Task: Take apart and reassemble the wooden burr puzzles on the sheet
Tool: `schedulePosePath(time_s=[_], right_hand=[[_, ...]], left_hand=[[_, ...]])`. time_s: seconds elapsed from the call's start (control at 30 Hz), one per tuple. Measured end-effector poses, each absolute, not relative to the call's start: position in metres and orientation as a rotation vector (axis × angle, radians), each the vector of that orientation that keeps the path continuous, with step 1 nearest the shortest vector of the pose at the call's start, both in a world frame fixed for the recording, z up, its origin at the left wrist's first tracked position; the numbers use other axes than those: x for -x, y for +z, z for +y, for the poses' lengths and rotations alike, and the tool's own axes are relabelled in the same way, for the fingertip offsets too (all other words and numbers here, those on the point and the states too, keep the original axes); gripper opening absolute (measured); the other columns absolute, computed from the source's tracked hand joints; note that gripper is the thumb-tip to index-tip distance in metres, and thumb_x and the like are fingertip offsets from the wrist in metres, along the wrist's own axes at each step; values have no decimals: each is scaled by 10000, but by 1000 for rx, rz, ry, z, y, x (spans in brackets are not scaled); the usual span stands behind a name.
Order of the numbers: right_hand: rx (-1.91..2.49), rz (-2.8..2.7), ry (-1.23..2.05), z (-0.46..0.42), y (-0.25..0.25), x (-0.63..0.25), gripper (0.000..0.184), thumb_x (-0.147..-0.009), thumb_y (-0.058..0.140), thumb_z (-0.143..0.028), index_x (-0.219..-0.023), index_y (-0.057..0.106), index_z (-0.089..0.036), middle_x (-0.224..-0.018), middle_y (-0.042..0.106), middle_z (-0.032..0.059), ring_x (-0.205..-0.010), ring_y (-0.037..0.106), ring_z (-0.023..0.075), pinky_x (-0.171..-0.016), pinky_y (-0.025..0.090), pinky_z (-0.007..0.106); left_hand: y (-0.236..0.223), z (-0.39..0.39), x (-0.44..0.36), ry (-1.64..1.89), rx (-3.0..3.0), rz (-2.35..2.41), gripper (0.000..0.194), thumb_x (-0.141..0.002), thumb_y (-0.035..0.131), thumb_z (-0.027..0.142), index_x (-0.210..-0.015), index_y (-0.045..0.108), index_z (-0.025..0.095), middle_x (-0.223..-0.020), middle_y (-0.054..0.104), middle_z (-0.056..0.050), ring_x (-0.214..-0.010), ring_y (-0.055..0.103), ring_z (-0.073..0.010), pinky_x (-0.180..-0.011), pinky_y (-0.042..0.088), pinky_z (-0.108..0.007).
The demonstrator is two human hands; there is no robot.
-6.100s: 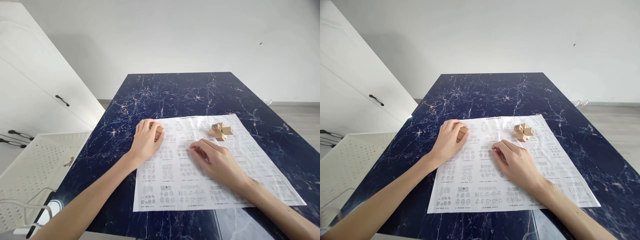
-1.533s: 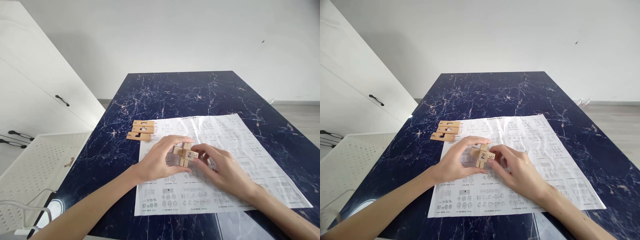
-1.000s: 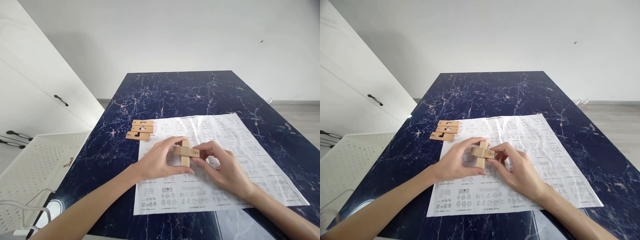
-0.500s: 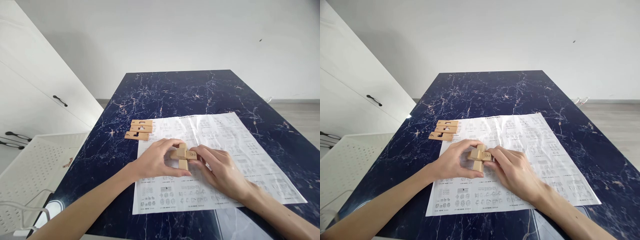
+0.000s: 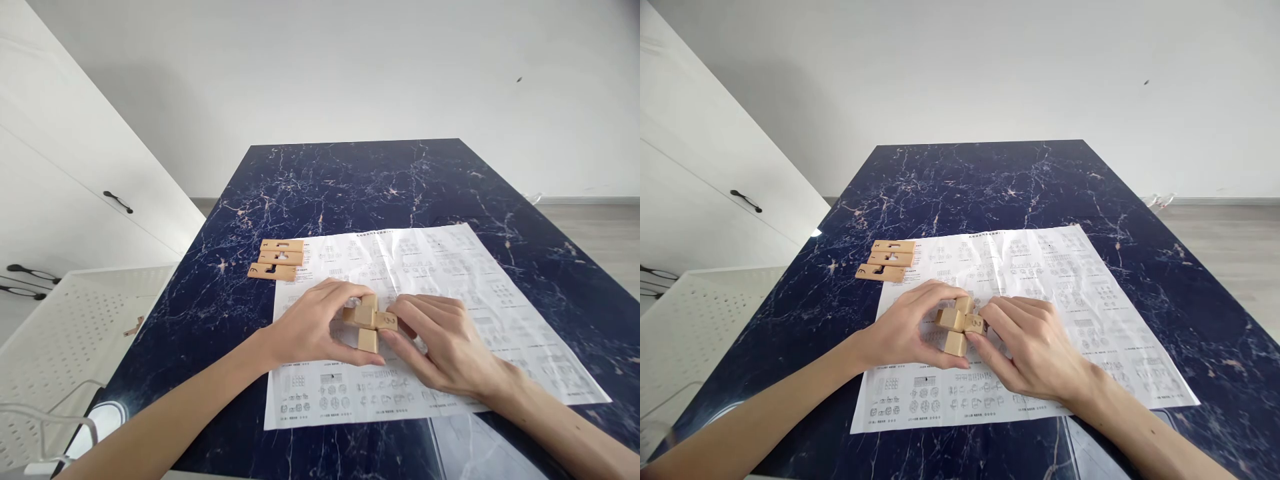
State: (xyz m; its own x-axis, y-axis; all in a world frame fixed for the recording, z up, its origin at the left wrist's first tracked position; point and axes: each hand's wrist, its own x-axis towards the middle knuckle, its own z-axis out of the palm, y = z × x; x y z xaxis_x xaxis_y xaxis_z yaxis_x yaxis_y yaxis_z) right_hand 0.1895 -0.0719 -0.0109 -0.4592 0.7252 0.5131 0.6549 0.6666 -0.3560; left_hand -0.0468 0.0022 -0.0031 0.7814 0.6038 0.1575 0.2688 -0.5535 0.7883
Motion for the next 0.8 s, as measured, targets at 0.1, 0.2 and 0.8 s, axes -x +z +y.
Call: schedulePosePath(time_s=[0.1, 0.2, 0.8], right_hand=[[1058, -2237, 164, -73, -11, -191, 257, -1088, 521, -234, -851, 421, -251, -685, 493, -28, -558, 399, 143, -540, 301, 326], [1053, -2221, 190, -73, -11, -190, 260, -1089, 525, -232, -850, 425, -247, -687, 489, -30, -559, 392, 140, -543, 294, 322], [995, -2253, 130, -73, -9, -186, 267, -1152, 483, -294, -900, 516, -216, -718, 557, -1, -572, 431, 153, -539, 320, 303]], left_hand=[[-3, 2, 47, 548, -2181, 631, 656, -791, 898, 589, -1282, 611, 262, -1182, 725, -68, -1090, 678, -281, -975, 534, -431], [-3, 2, 47, 562, -2203, 631, 646, -795, 893, 589, -1276, 614, 260, -1187, 724, -75, -1090, 675, -284, -982, 539, -444], [2, 11, 52, 445, -2120, 595, 607, -736, 911, 562, -1191, 682, 231, -1073, 764, -43, -917, 697, -229, -816, 527, -346]])
